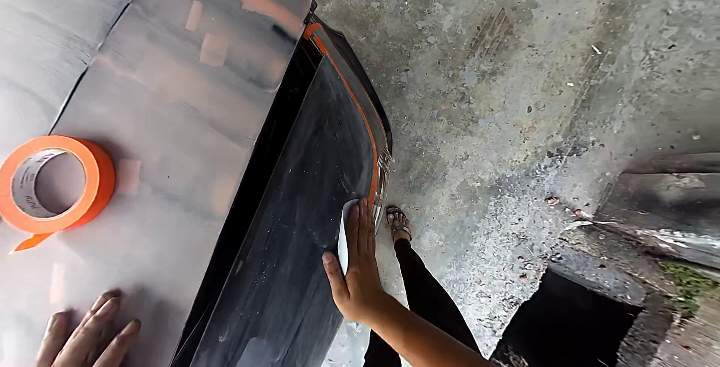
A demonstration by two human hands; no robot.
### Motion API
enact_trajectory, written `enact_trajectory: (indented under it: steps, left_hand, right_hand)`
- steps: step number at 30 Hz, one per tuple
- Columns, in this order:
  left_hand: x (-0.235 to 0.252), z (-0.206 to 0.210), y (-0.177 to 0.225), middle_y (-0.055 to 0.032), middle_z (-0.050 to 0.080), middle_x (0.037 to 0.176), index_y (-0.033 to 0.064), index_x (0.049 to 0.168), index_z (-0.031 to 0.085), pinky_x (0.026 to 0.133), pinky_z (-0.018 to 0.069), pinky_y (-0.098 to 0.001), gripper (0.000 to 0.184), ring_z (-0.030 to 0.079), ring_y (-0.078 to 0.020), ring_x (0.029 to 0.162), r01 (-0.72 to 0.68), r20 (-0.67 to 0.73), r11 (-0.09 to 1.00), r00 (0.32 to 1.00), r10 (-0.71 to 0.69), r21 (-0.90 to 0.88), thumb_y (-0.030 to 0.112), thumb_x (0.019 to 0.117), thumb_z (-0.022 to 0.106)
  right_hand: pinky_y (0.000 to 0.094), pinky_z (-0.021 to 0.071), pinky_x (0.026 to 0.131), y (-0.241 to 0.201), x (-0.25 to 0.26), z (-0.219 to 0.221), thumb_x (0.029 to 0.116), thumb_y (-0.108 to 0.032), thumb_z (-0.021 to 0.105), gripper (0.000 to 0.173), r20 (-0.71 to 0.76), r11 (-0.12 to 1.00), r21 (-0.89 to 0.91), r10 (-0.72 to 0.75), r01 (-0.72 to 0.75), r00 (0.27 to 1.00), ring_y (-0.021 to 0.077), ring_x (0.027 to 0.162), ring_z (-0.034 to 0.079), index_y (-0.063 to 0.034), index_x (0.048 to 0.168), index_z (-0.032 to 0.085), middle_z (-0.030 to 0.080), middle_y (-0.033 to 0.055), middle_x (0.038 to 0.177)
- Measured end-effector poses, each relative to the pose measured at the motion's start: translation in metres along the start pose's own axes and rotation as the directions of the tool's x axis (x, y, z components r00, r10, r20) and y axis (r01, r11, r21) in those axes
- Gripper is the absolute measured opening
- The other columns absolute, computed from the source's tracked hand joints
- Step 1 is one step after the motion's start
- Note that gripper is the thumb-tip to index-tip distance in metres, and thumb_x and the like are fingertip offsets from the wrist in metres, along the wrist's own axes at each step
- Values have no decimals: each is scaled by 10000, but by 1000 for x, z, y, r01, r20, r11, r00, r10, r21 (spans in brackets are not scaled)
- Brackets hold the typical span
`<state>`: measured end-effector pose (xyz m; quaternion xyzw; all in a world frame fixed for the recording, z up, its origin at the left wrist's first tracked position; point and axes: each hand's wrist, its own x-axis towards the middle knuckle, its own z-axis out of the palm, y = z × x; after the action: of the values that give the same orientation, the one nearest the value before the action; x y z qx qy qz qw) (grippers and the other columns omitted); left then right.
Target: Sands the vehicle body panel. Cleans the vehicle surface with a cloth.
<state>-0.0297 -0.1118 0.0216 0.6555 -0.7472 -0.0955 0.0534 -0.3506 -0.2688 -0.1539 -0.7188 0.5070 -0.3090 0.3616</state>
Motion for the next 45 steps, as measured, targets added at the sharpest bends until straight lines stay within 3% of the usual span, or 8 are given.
enact_trajectory:
  steps: [7, 11, 14, 21, 27, 35, 42, 45]
  left_hand:
    - [-10, -1, 5, -314, 248, 1633, 79, 1542, 372, 1211, 173, -677, 1132, 194, -526, 1516, 22, 2, 996, 1000, -22, 83, 889, 757, 466]
    - [-5, -1, 0, -299, 224, 1647, 84, 1559, 352, 1219, 154, -665, 1130, 181, -513, 1523, -26, -10, 997, 1000, 27, 78, 877, 763, 471]
    - [3, -4, 7, -339, 216, 1631, 55, 1558, 333, 1227, 140, -640, 1109, 172, -517, 1524, -50, 17, 995, 999, 49, 88, 853, 799, 466]
    - [-1, 1, -4, -396, 241, 1589, -35, 1534, 339, 1211, 194, -644, 1144, 217, -551, 1492, -62, 17, 995, 998, 61, 83, 810, 782, 506]
    - [8, -2, 3, -357, 248, 1605, 30, 1545, 338, 1238, 155, -571, 1079, 196, -485, 1523, -91, 20, 991, 996, 89, 99, 806, 809, 481]
    - [6, -3, 2, -345, 226, 1623, 57, 1527, 387, 1218, 152, -648, 1077, 175, -518, 1521, -61, 25, 993, 998, 59, 100, 837, 790, 476]
    - [7, -2, -1, -282, 231, 1649, 141, 1540, 390, 1237, 123, -617, 1056, 163, -470, 1544, -50, 14, 994, 999, 49, 100, 870, 782, 475]
    - [9, 5, -6, -245, 262, 1653, 163, 1537, 406, 1230, 149, -648, 1071, 207, -460, 1537, -66, -50, 992, 996, 72, 110, 902, 763, 444]
  right_hand:
    - [537, 44, 1291, 28, 118, -6, 1042, -582, 248, 842, -81, 989, -137, 43, -54, 996, 365, 1593, 68, 38, 1611, 209, 156, 224, 1699]
    - [542, 50, 1312, -19, -9, 18, 1062, -499, 250, 797, -174, 998, 20, 62, -60, 983, 310, 1603, -4, 23, 1634, 64, 28, 200, 1722]
    - [591, 163, 1286, -42, -125, 48, 1041, -578, 237, 893, -140, 998, 46, 38, -31, 989, 433, 1558, 197, 154, 1553, 242, 244, 351, 1624]
    - [539, 33, 1308, -26, -63, 44, 1049, -531, 272, 836, -205, 994, 74, 89, -75, 975, 317, 1602, -5, 49, 1624, 93, 61, 231, 1711]
    - [561, 170, 1284, -48, -165, 62, 1038, -587, 255, 908, -122, 994, 101, 56, -44, 991, 435, 1555, 202, 173, 1534, 255, 265, 389, 1595]
    - [527, 68, 1297, 13, 82, 13, 1037, -607, 239, 883, -212, 991, -27, 121, -129, 970, 336, 1595, 83, 59, 1611, 165, 123, 249, 1697]
    - [488, 219, 1266, -59, -137, 51, 983, -721, 287, 983, 10, 970, -82, -229, 229, 973, 373, 1542, 277, 89, 1537, 342, 346, 286, 1610]
    - [518, 203, 1274, -33, -87, 38, 983, -716, 234, 950, 49, 939, -145, -308, 312, 950, 325, 1556, 264, 21, 1573, 343, 335, 208, 1644]
